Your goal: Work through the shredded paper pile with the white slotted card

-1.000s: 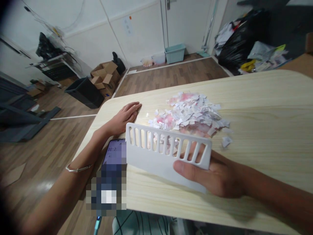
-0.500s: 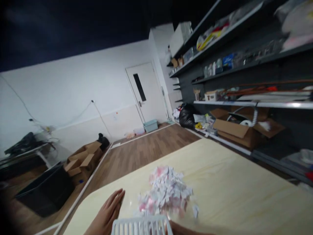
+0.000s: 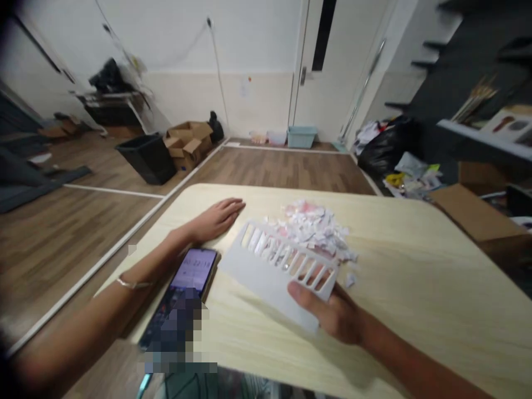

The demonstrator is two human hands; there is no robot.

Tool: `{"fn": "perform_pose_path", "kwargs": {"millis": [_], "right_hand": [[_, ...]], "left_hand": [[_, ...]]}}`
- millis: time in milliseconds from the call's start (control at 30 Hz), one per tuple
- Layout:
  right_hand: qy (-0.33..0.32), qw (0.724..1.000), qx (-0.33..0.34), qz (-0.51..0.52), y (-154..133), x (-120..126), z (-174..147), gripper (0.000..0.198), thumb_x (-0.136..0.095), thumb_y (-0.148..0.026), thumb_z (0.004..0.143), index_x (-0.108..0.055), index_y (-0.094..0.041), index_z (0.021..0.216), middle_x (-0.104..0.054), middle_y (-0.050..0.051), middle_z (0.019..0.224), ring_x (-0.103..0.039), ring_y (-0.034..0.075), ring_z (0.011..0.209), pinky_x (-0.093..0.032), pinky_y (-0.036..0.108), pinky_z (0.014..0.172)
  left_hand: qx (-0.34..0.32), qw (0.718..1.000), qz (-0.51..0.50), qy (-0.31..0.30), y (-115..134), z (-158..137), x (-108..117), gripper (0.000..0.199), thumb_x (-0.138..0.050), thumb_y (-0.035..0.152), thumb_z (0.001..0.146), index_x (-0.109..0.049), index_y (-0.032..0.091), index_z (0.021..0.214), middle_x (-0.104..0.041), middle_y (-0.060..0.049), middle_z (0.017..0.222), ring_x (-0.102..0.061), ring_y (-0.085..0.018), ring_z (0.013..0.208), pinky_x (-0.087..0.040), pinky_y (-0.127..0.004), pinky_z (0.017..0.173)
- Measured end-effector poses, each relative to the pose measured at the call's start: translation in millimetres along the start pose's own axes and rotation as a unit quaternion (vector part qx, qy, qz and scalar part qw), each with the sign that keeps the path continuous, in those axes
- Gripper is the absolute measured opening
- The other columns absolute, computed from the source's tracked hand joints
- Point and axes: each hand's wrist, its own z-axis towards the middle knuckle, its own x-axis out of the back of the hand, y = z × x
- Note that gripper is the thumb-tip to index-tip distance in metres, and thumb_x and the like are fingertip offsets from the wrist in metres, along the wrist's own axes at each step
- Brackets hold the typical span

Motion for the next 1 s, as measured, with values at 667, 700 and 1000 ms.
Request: {"fn": "perform_pose_path", "kwargs": {"millis": [667,700,1000], "right_hand": [[-0.085,0.982,-0.166,0.013,82.0,17.5,-46.4,0.047,-0.091,-0.082,0.110,-0.107,-0.039,0.122,-0.102,0.011,0.136,-0.098,0.045,0.132,-0.075,0.065,0.133],[-0.083,0.979,-0.184,0.012,81.6,19.5,-45.3,0.051,-0.093,-0.086,0.106,-0.107,-0.039,0.121,-0.102,0.012,0.136,-0.097,0.046,0.132,-0.074,0.066,0.133],[-0.113,0.935,-0.333,0.051,105.7,63.0,-45.3,0.056,-0.113,-0.079,0.078,-0.106,-0.039,0.116,-0.102,0.014,0.132,-0.098,0.053,0.126,-0.084,0.066,0.113]], "left_hand": [[-0.012,0.999,-0.010,-0.033,-17.2,-3.7,-0.9,0.066,-0.045,0.037,0.129,-0.069,0.017,0.186,-0.066,-0.024,0.193,-0.060,-0.040,0.183,-0.045,-0.060,0.158],[-0.012,0.999,-0.010,-0.033,-17.1,-3.8,-1.0,0.066,-0.045,0.037,0.129,-0.069,0.017,0.186,-0.066,-0.024,0.193,-0.060,-0.041,0.183,-0.045,-0.060,0.158],[-0.015,0.999,-0.009,-0.034,-17.8,-3.4,-1.8,0.067,-0.043,0.037,0.129,-0.067,0.014,0.188,-0.065,-0.026,0.194,-0.058,-0.044,0.184,-0.044,-0.064,0.158]]}}
